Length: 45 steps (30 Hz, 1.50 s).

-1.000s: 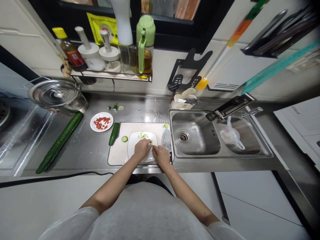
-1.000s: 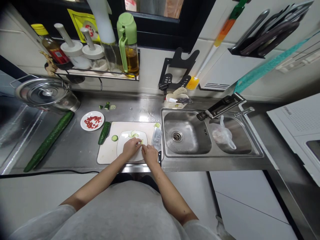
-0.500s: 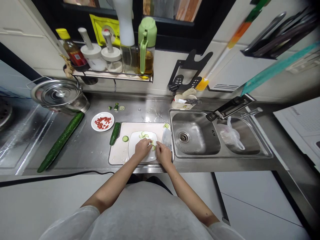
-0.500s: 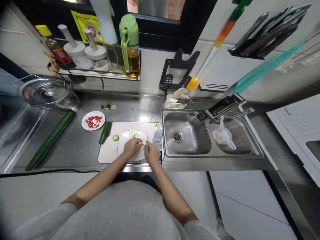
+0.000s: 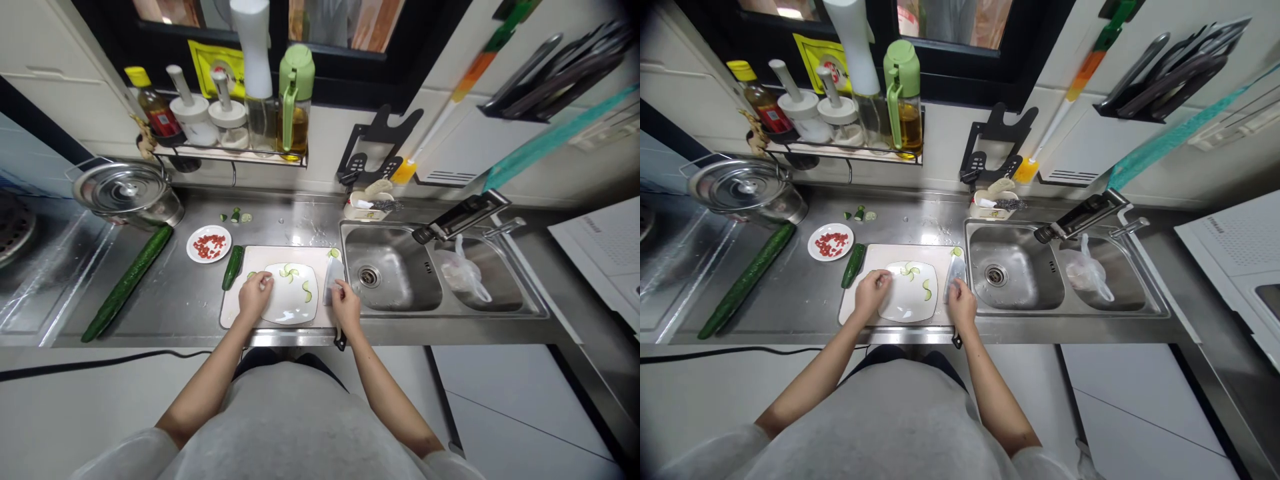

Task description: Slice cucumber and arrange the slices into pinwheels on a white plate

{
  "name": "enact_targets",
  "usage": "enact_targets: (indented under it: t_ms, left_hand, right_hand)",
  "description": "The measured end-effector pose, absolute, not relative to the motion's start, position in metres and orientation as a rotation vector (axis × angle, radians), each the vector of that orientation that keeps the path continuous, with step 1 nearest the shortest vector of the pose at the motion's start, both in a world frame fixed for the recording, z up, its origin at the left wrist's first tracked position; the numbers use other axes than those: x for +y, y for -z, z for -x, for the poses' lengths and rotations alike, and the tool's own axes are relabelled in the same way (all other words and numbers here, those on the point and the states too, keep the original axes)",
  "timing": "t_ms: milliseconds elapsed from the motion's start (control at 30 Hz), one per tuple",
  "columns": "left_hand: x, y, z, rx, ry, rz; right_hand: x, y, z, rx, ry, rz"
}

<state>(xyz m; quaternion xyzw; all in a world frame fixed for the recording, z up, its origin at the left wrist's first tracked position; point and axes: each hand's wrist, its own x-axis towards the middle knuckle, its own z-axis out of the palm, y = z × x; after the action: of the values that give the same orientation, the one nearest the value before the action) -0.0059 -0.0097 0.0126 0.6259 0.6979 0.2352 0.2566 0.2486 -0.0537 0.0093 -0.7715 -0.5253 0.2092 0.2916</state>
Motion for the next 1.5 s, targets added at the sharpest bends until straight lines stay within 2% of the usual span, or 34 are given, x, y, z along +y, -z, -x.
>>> enact_targets:
  t_ms: [333, 1033, 1500]
  left_hand:
    - [-0.011, -0.003, 0.064, 2.119, -0.579, -1.606]
    - [0.01, 0.002, 0.046, 2.143, -0.223, -1.725]
    - [0.014, 0.001, 0.048, 2.118, -0.329, -1.669]
  right_hand:
    - [-0.054, -0.007, -0.254, -1.372, -0.549, 2.017]
    - [-0.058, -0.006, -0.242, -1.423, -0.626, 1.926]
    - [-0.057, -0.004, -0.237, -1.452, -0.631, 1.921]
